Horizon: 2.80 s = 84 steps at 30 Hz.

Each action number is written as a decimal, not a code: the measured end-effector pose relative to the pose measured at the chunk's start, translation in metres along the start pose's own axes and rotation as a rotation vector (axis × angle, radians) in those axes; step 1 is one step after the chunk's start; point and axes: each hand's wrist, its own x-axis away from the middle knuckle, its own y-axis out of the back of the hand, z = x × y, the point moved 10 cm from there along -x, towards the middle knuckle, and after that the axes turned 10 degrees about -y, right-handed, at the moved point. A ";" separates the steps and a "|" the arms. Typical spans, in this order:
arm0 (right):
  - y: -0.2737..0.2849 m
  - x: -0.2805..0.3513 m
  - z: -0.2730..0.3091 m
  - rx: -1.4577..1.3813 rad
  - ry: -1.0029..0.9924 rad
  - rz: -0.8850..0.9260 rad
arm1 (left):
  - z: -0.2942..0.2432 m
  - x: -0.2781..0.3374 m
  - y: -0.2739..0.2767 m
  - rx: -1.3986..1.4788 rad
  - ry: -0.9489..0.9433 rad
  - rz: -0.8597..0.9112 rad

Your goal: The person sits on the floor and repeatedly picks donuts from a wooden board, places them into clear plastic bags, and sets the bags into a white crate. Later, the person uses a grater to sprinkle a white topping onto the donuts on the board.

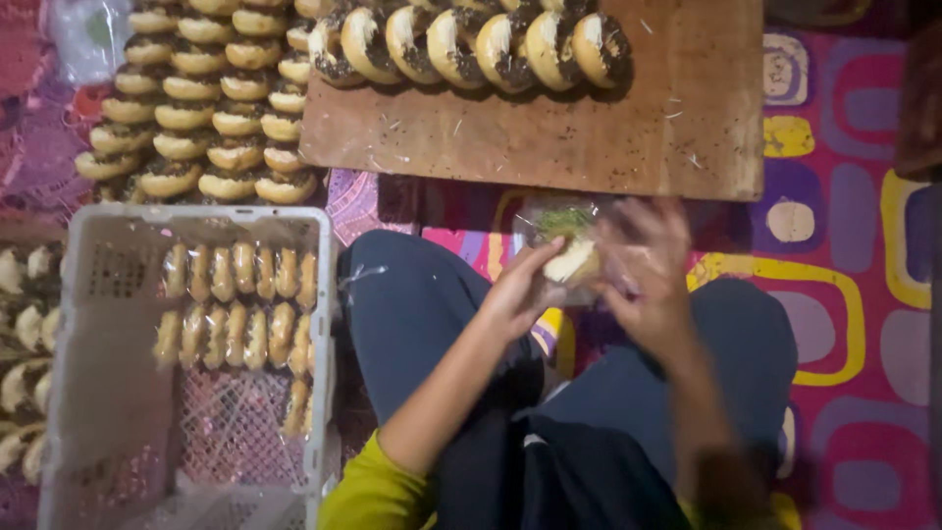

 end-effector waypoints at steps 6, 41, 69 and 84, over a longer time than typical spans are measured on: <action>-0.019 -0.015 -0.038 -0.070 -0.344 0.243 | -0.051 0.032 -0.015 -0.497 -0.322 0.049; -0.129 0.047 0.006 -1.288 -0.644 0.658 | -0.129 0.105 -0.073 -0.336 -0.444 0.231; -0.307 0.131 -0.111 -1.227 -1.068 0.796 | -0.111 0.162 0.173 -0.899 -0.140 -0.524; -0.249 0.053 -0.291 0.335 -0.682 0.548 | 0.014 -0.107 0.164 -2.485 0.215 0.122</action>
